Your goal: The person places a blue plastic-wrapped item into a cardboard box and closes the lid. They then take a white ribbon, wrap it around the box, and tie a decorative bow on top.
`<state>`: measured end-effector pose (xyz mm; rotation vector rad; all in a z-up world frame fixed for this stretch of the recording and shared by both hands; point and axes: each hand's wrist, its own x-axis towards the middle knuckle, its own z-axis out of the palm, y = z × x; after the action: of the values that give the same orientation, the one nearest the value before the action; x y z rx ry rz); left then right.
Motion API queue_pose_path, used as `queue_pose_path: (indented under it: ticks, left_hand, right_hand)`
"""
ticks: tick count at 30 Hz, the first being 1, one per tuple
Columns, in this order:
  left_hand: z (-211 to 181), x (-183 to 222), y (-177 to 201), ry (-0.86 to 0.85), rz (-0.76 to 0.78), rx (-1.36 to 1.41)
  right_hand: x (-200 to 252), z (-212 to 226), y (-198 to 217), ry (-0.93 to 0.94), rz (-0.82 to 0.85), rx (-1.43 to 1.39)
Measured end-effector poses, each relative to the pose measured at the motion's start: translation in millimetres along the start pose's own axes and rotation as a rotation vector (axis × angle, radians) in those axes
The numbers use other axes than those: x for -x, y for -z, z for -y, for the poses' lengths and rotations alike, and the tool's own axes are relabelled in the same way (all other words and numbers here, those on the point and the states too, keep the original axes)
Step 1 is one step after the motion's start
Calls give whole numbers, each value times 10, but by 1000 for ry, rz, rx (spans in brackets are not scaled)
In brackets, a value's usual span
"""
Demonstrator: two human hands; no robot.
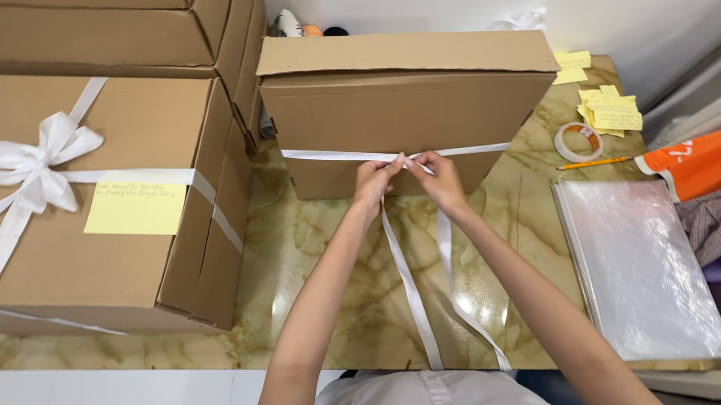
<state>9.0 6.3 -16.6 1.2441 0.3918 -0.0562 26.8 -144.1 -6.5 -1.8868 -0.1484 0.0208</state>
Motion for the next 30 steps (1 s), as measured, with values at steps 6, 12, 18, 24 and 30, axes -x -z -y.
queue_pose_path:
  ticks: [6, 12, 18, 24, 30]
  left_hand:
    - [-335, 342, -32, 19, -6, 44]
    - [-435, 381, -46, 6, -26, 2]
    - [-399, 348, -49, 15, -20, -17]
    - [-419, 388, -42, 16, -14, -25]
    - [-371, 343, -17, 16, 0, -19]
  right_hand:
    - [130, 105, 11, -186, 54, -211]
    - [215, 344, -9, -280, 6, -432]
    - [46, 106, 14, -310, 75, -340]
    - [208, 418, 44, -386, 118, -434]
    - [138, 467, 76, -440, 199, -540]
